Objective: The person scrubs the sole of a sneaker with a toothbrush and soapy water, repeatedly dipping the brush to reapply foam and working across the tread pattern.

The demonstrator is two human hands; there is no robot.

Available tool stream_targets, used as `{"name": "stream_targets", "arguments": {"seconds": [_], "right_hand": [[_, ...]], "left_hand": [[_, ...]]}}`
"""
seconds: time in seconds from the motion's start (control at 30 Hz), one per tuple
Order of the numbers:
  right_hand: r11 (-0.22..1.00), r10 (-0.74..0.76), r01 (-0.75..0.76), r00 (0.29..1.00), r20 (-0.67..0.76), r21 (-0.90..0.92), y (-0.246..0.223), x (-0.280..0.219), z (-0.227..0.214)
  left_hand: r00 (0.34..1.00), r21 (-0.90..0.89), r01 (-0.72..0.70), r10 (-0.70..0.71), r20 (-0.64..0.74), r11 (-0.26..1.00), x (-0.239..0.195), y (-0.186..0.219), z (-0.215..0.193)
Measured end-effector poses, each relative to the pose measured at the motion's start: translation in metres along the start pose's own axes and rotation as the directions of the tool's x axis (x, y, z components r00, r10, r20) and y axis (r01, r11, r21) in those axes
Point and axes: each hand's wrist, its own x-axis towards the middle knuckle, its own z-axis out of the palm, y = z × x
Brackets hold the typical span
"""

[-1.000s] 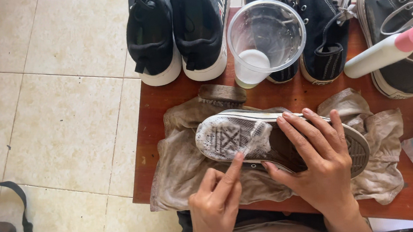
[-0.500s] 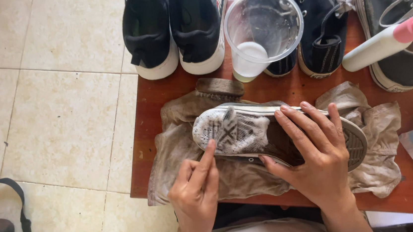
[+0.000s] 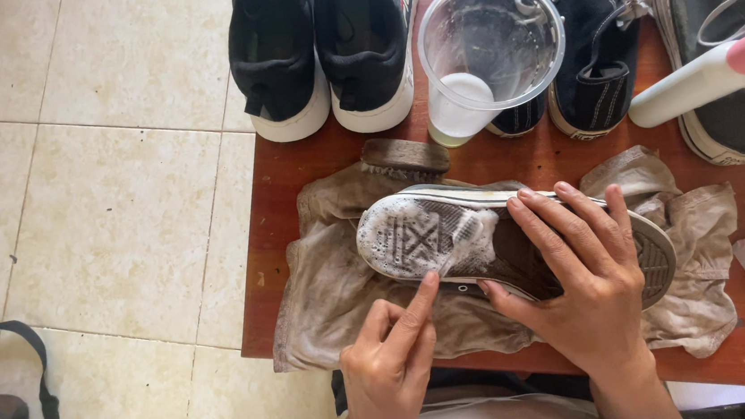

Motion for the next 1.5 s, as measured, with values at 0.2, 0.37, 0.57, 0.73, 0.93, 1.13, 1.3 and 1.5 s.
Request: {"name": "stream_targets", "arguments": {"seconds": [0.2,0.37,0.57,0.73,0.93,1.13,1.3,1.5], "right_hand": [[1.0,-0.021,0.021,1.0,-0.016,0.001,0.0,-0.001,0.0],[1.0,-0.017,0.017,1.0,-0.013,0.007,-0.002,0.0,0.0],[1.0,-0.015,0.015,1.0,-0.015,0.011,0.0,-0.002,0.002],[1.0,-0.011,0.011,1.0,-0.015,0.008,-0.001,-0.001,0.001],[1.0,-0.012,0.012,1.0,-0.021,0.018,0.0,-0.001,0.0],[1.0,-0.019,0.02,0.999,-0.032,0.019,0.001,-0.004,0.001],[0.999,-0.034,0.034,0.999,-0.026,0.026,0.0,0.0,-0.002],[0.999,-0.034,0.035,0.999,-0.031,0.027,0.001,-0.004,0.001]], "left_hand": [[0.989,0.033,-0.015,0.019,-0.149,0.999,0.012,-0.019,-0.004],[0.996,-0.039,-0.03,0.033,0.078,0.999,0.004,-0.003,-0.001],[0.999,0.02,0.002,-0.001,-0.044,1.0,0.009,-0.013,-0.006],[0.998,-0.008,-0.052,0.052,0.039,0.999,0.0,-0.004,0.007],[0.992,0.016,0.004,-0.002,-0.124,1.0,0.004,-0.01,-0.007],[1.0,-0.001,-0.012,0.012,-0.009,1.0,-0.009,-0.011,-0.005],[1.0,-0.012,-0.021,0.021,0.006,1.0,-0.019,-0.011,-0.007],[0.979,0.029,-0.011,0.017,-0.203,1.0,-0.019,-0.024,-0.007]]}}
